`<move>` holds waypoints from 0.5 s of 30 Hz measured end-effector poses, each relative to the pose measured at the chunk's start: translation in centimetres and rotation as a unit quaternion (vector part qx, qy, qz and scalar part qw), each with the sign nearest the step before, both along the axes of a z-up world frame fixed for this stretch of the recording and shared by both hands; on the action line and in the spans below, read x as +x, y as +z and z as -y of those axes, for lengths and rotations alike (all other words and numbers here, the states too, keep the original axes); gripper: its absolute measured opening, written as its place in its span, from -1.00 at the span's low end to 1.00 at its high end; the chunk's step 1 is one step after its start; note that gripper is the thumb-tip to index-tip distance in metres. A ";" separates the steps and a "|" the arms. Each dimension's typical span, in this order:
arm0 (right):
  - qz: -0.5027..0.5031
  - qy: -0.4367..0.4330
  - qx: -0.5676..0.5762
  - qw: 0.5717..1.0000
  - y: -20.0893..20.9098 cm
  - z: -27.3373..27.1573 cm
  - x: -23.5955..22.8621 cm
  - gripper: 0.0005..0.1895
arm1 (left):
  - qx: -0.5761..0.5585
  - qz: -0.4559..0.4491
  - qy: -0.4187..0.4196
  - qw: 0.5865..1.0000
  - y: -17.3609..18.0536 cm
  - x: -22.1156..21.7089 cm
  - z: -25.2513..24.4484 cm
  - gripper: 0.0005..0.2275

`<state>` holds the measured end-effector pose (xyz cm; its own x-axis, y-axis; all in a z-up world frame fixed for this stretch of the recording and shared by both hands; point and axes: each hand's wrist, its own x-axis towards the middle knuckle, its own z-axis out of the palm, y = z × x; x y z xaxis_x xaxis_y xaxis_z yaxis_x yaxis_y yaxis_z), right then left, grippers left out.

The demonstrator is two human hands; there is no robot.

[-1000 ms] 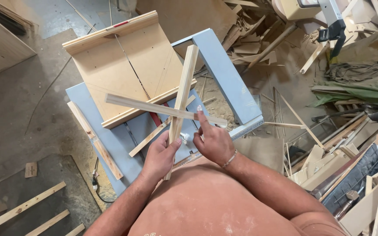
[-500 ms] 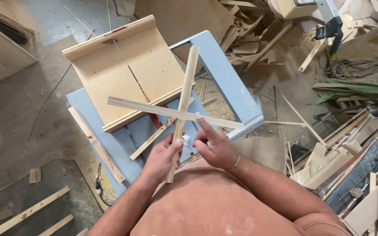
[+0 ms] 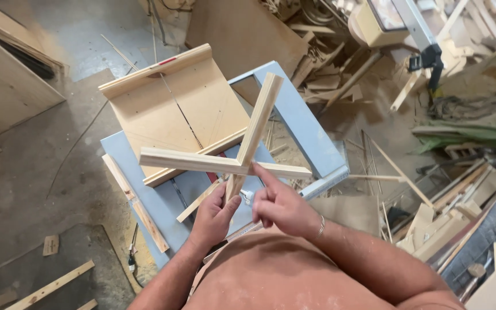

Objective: The person applies wood glue to the ends of small wooden sticks and joins them to form a cross-shaped frame. They repeat the process to assemble a second cross, then place both assembled pieces on a wooden board.

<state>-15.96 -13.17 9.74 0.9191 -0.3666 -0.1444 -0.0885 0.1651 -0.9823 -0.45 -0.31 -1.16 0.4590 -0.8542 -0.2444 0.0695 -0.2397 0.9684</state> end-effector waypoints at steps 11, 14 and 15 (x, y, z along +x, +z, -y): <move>-0.020 0.119 -0.366 0.923 -0.1 -1.4 2.5 -0.20 | -0.123 -0.366 0.089 0.918 2.4 2.7 -4.1 -0.47; 0.044 0.161 -0.501 0.849 -2.3 -1.3 4.8 -0.24 | -0.142 -0.406 0.097 0.898 2.8 2.4 -5.7 -0.42; 0.078 0.164 -0.563 0.806 -3.2 -1.3 5.6 -0.26 | -0.146 -0.407 0.103 0.896 2.8 2.2 -6.0 -0.43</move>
